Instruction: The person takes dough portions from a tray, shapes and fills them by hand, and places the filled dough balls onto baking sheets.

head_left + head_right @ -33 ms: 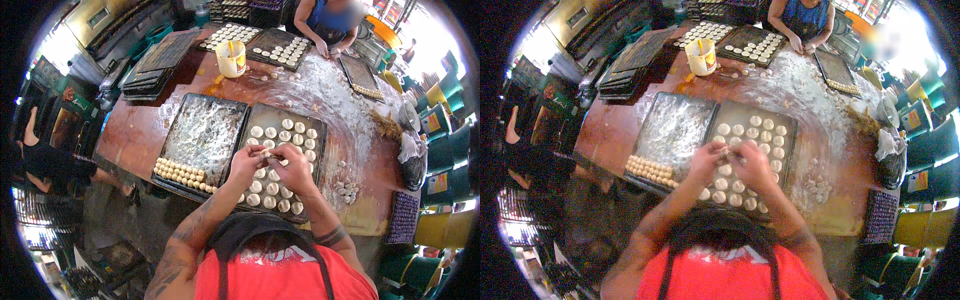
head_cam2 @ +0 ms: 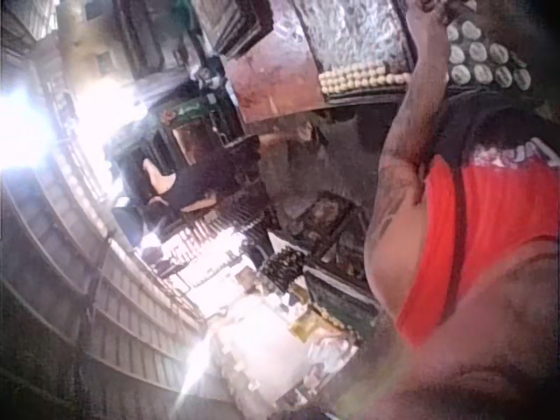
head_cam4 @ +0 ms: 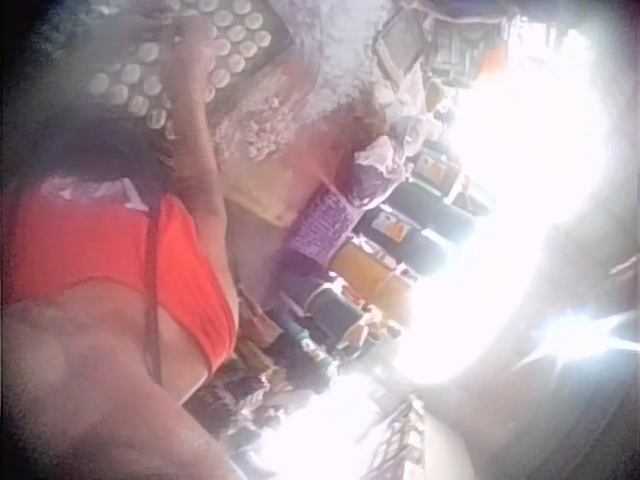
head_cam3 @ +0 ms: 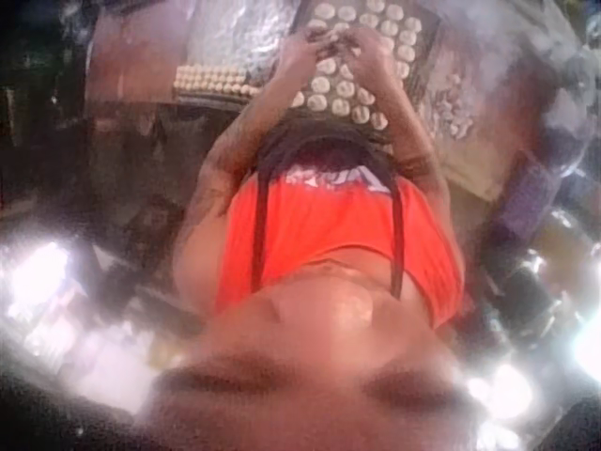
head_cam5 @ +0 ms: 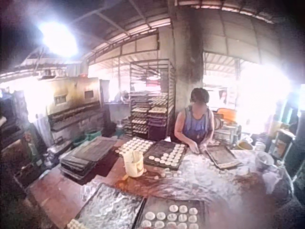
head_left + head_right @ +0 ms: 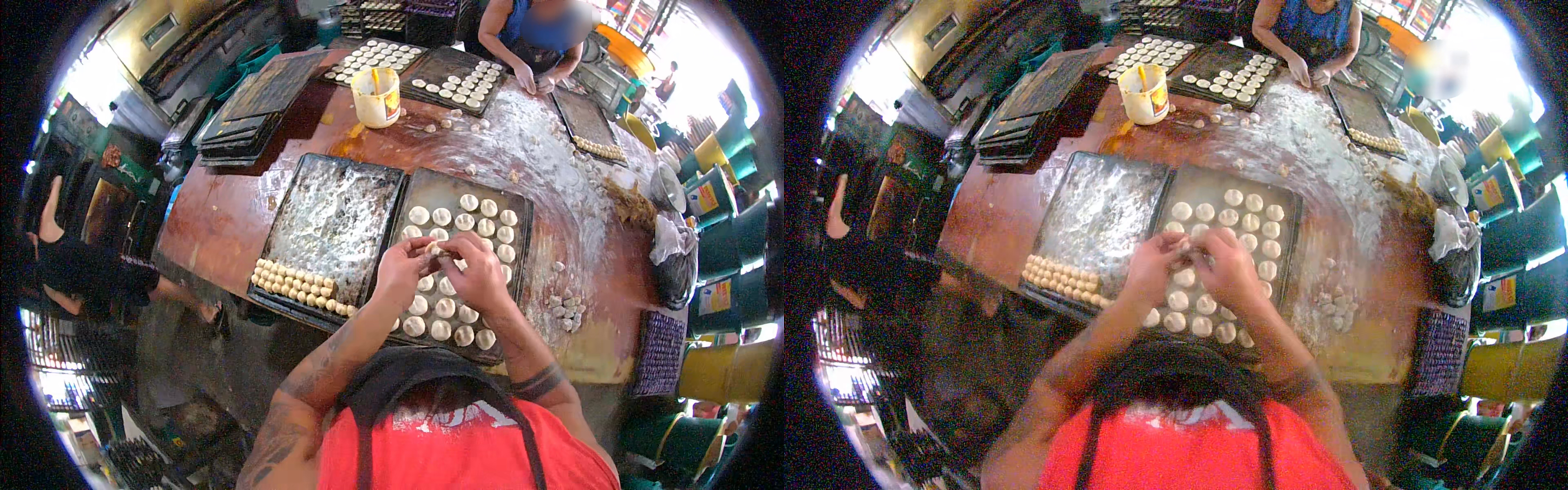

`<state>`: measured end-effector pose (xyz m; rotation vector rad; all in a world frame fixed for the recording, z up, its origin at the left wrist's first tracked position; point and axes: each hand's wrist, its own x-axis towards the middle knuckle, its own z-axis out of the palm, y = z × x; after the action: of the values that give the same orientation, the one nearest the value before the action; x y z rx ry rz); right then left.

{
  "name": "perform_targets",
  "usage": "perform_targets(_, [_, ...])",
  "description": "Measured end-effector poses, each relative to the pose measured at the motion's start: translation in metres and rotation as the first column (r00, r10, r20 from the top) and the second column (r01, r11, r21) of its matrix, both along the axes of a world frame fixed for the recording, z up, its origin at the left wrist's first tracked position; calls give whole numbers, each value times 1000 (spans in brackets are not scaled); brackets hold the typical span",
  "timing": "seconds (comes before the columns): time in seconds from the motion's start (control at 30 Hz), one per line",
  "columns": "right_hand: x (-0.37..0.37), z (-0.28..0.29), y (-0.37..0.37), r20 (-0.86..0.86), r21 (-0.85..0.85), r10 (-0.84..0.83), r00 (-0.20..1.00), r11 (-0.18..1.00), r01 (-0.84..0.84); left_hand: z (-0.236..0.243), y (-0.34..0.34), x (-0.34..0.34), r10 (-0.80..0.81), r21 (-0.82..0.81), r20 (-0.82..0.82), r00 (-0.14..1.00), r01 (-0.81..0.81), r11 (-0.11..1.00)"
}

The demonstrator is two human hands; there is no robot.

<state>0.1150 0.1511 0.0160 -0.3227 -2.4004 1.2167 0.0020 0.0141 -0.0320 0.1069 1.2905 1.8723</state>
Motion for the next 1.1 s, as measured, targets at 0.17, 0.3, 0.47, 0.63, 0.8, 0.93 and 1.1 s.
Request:
perform_targets(0.17, [-4, -15, -15, -87, 208, -7, 996, 978, 25, 19, 0, 15, 18, 19, -40, 999, -17, 1000])
perform_targets(0.3, [3, -3, 9, 90, -231, 67, 994, 972, -45, 31, -2, 7, -58, 91, -133, 989, 71, 993])
perform_targets(0.47, [2, -14, 13, -158, -910, -62, 985, 396, -121, 54, 17, 15, -65, 229, 16, 998, 60, 972])
perform_targets(0.63, [-10, 4, -8, -185, -899, -238, 953, 433, -67, 61, 25, 1, -72, -190, -370, 926, 0, 982])
perform_targets(0.8, [-16, -1, 5, -133, -112, -252, 959, 965, 238, 30, 33, 15, 166, 121, -459, 873, -124, 985])
perform_targets(0.93, [-19, -23, 20, -130, 192, -17, 991, 980, 42, 15, 22, -25, -48, 126, 231, 972, 19, 992])
perform_targets(1.1, [-32, -18, 38, -42, 143, 209, 977, 969, -201, 15, 30, -9, -212, 171, 167, 963, 183, 968])
